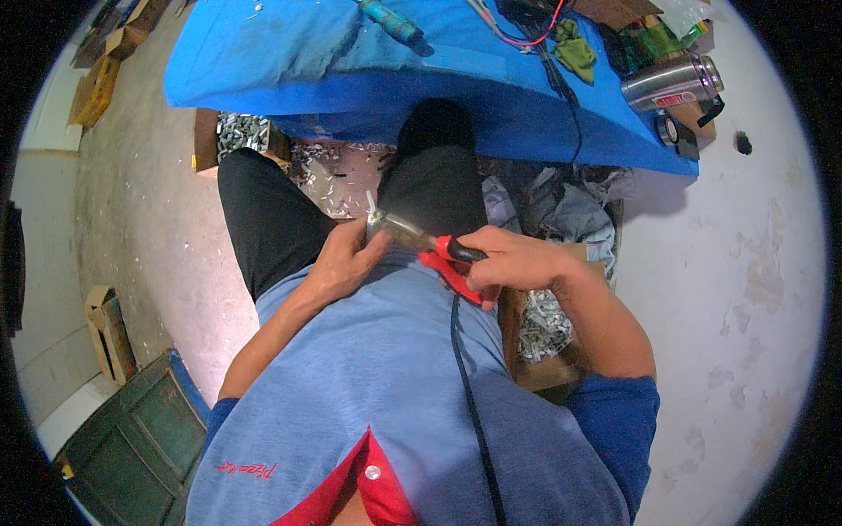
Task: The person manipulates a small metal igniter with a white ceramic component by hand, using a screwdriver to tighten a small screw and pliers to hold and bend a metal piece. They work on a blue cloth-covered table cluttered with tools and wires.
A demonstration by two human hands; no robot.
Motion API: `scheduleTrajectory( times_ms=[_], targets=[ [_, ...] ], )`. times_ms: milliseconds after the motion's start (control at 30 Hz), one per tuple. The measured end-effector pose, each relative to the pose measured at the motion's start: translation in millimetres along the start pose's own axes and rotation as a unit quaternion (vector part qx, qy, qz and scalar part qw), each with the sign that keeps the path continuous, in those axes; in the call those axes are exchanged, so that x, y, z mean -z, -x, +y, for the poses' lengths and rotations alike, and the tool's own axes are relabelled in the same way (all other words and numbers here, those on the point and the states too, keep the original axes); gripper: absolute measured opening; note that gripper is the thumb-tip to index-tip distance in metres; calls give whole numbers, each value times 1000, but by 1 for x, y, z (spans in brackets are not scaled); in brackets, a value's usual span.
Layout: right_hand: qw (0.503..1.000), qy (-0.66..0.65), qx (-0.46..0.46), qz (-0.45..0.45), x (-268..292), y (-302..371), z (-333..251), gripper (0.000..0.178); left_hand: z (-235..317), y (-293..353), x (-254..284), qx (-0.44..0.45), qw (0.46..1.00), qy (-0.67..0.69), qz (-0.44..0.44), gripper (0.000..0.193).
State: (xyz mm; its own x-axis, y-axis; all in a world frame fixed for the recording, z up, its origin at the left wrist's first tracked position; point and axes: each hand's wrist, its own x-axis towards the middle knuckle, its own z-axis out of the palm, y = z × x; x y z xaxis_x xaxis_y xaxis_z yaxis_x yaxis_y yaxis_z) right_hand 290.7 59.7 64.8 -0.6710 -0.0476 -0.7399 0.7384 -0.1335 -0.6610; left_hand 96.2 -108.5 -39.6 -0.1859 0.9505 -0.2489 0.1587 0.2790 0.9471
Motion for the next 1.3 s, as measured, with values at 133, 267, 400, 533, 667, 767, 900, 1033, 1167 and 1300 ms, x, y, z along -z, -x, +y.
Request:
scheduleTrajectory(
  times_ms=[133,267,400,533,667,767,900,1033,1167,1300],
  targets=[
    [999,-18,-17,-28,3,-3,-9,29,8,0,1,6,999,-44,28,26],
    [997,-55,-20,-42,5,-7,-6,42,7,0,2,-2,997,-64,36,27],
    [996,-74,-29,-38,1,-2,-22,51,9,1,2,-11,996,-80,42,29],
    [998,-51,-21,-34,4,-4,-18,55,8,-1,1,-3,990,-136,34,31],
    [998,-35,-33,-30,3,-2,-26,51,9,-1,-1,-21,989,-138,50,30],
    [997,22,-40,-54,14,-4,-20,41,7,-1,-2,-19,989,-140,39,29],
    [998,13,-54,-39,13,-3,-23,33,6,-2,-3,-17,990,-134,39,29],
    [999,-24,-26,-21,13,-4,-21,39,9,-2,-2,-21,990,-134,43,29],
    [991,-62,96,65,9,-8,-18,49,10,-3,-4,-14,988,-147,33,32],
    [965,-31,206,156,1,-30,-23,61,10,-4,-4,-2,993,-116,3,35]
  ],
)
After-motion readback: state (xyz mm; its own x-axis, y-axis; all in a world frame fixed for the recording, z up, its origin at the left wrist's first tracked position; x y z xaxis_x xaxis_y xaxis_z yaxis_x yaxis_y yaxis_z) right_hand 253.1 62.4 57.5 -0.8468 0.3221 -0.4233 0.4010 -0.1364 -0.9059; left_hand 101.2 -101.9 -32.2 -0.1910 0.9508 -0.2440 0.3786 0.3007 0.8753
